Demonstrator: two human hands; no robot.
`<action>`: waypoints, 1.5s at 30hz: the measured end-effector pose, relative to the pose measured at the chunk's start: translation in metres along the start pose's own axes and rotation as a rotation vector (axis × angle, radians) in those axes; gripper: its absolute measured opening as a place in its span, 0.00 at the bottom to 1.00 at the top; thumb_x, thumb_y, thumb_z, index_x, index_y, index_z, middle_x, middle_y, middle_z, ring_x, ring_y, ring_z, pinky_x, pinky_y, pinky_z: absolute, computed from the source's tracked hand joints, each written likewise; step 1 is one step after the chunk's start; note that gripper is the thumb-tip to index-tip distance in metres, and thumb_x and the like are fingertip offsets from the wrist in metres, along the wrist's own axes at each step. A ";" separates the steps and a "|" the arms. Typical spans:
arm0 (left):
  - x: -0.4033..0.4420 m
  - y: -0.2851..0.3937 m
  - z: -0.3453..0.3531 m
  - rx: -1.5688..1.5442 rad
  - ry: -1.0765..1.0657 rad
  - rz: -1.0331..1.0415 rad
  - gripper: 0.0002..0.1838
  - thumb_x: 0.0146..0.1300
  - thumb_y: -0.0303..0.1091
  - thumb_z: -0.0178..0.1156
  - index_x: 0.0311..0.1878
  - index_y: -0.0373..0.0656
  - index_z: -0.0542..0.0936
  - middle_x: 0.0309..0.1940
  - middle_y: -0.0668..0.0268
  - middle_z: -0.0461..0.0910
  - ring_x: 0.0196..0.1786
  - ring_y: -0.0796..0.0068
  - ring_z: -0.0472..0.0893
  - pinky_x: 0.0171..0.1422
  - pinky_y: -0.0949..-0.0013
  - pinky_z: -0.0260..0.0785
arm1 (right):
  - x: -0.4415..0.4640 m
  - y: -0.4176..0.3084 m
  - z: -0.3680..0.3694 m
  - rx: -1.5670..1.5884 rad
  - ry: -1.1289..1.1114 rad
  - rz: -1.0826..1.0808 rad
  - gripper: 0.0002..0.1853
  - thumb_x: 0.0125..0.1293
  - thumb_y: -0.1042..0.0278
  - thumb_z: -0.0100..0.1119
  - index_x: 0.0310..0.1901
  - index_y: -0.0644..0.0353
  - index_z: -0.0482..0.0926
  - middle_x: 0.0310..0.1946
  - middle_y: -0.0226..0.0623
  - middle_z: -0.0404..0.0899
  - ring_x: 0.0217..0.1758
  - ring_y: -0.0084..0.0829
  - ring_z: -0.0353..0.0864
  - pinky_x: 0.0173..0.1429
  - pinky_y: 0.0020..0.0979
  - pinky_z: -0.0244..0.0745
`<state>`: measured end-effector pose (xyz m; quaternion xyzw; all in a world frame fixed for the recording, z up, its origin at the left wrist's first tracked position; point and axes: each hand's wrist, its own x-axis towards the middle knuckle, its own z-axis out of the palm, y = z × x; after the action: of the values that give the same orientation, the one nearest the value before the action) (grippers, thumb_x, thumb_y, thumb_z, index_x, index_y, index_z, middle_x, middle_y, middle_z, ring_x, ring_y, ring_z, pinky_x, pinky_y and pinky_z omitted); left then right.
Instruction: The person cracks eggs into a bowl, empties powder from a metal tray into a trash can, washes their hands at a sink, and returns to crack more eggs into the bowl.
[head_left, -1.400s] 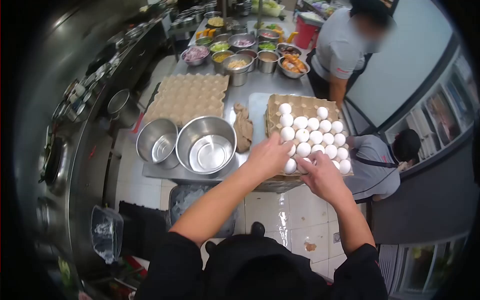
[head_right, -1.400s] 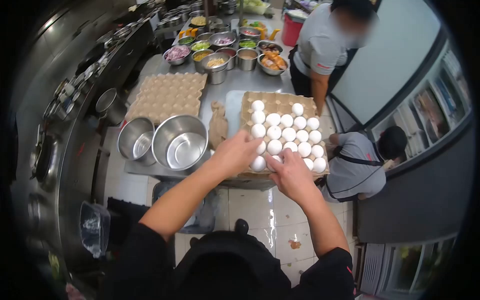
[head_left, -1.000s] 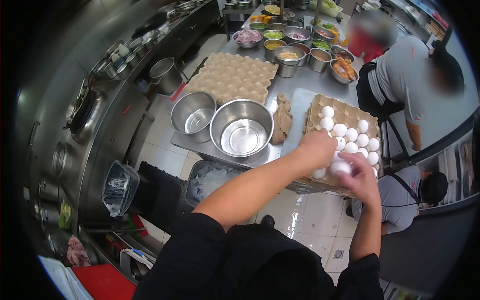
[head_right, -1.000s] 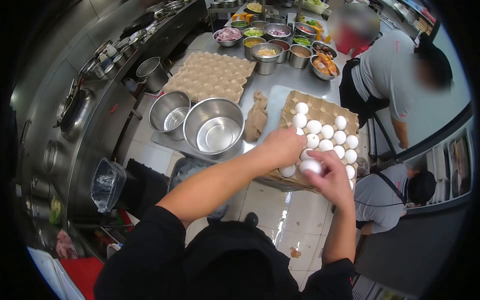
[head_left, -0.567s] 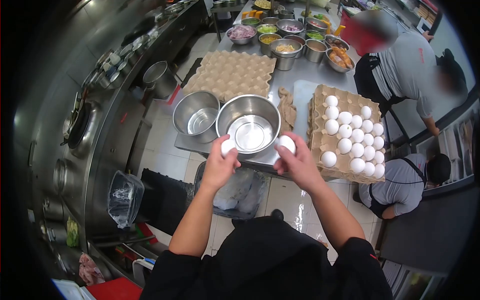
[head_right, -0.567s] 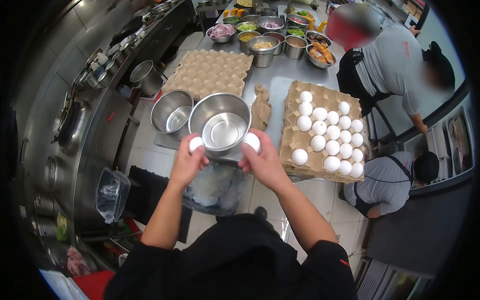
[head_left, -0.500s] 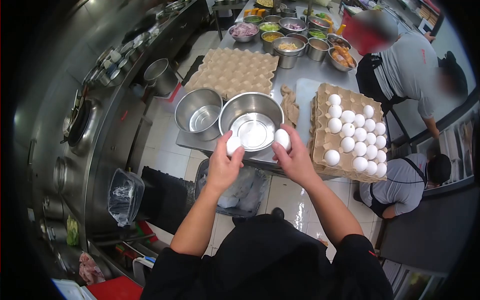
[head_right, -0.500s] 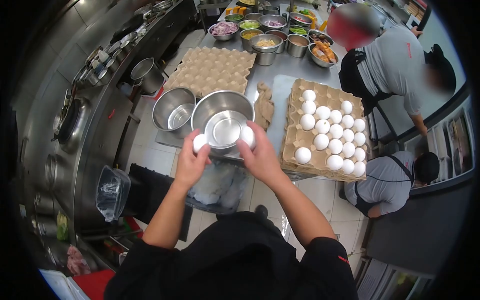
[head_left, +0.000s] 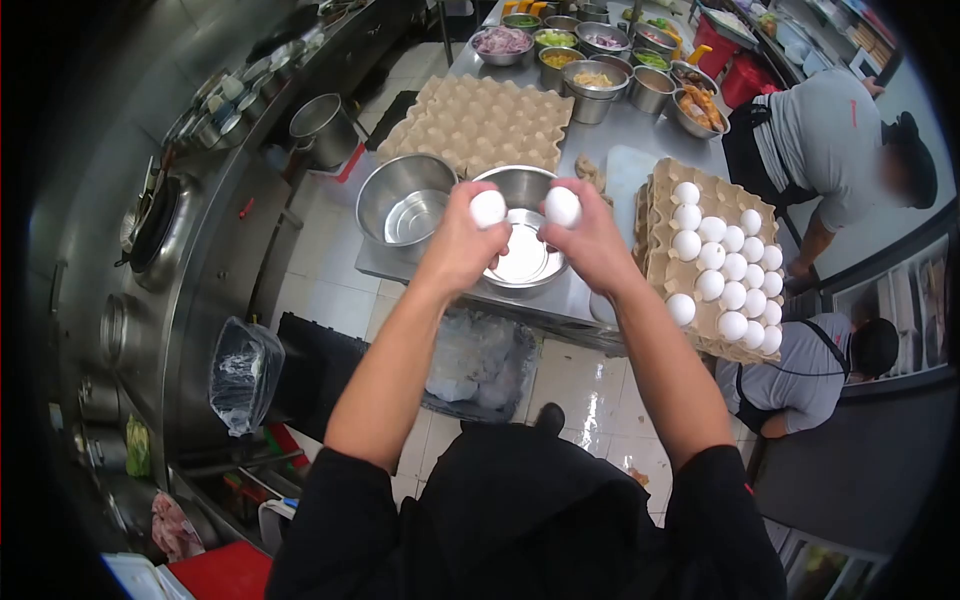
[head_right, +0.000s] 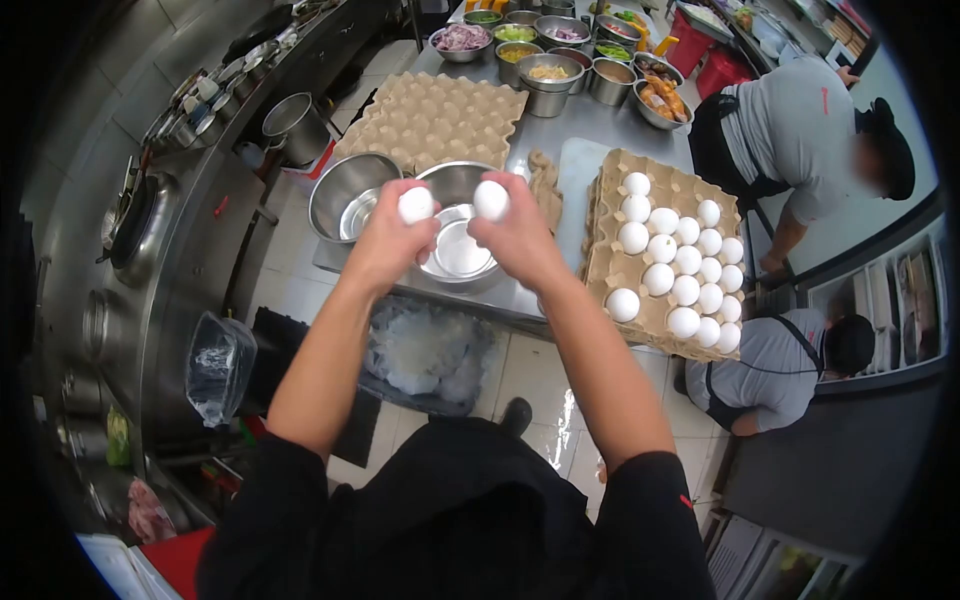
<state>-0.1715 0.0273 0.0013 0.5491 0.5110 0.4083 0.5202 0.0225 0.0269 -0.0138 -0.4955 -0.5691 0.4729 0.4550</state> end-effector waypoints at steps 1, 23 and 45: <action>0.015 -0.010 -0.003 0.209 -0.005 0.113 0.25 0.58 0.29 0.65 0.58 0.36 0.69 0.40 0.55 0.81 0.36 0.63 0.83 0.39 0.64 0.76 | 0.008 0.003 0.000 -0.217 -0.007 -0.092 0.31 0.57 0.74 0.64 0.63 0.64 0.67 0.49 0.41 0.79 0.46 0.32 0.82 0.48 0.32 0.78; 0.063 -0.026 0.000 0.950 -0.193 0.283 0.23 0.58 0.43 0.68 0.47 0.38 0.71 0.36 0.42 0.82 0.45 0.40 0.82 0.48 0.48 0.74 | 0.038 0.004 -0.007 -0.717 -0.082 0.018 0.29 0.65 0.47 0.60 0.58 0.61 0.68 0.41 0.59 0.83 0.49 0.58 0.82 0.53 0.49 0.74; -0.098 -0.093 -0.075 0.219 -0.081 -0.377 0.37 0.61 0.41 0.67 0.67 0.33 0.62 0.55 0.44 0.76 0.56 0.56 0.79 0.58 0.58 0.72 | -0.033 -0.007 0.120 -0.671 -0.655 0.223 0.39 0.57 0.48 0.68 0.60 0.72 0.68 0.46 0.60 0.82 0.53 0.52 0.82 0.59 0.42 0.76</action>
<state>-0.2716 -0.0641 -0.0735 0.5132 0.6247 0.2236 0.5445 -0.0932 -0.0168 -0.0254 -0.4979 -0.7471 0.4402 0.0133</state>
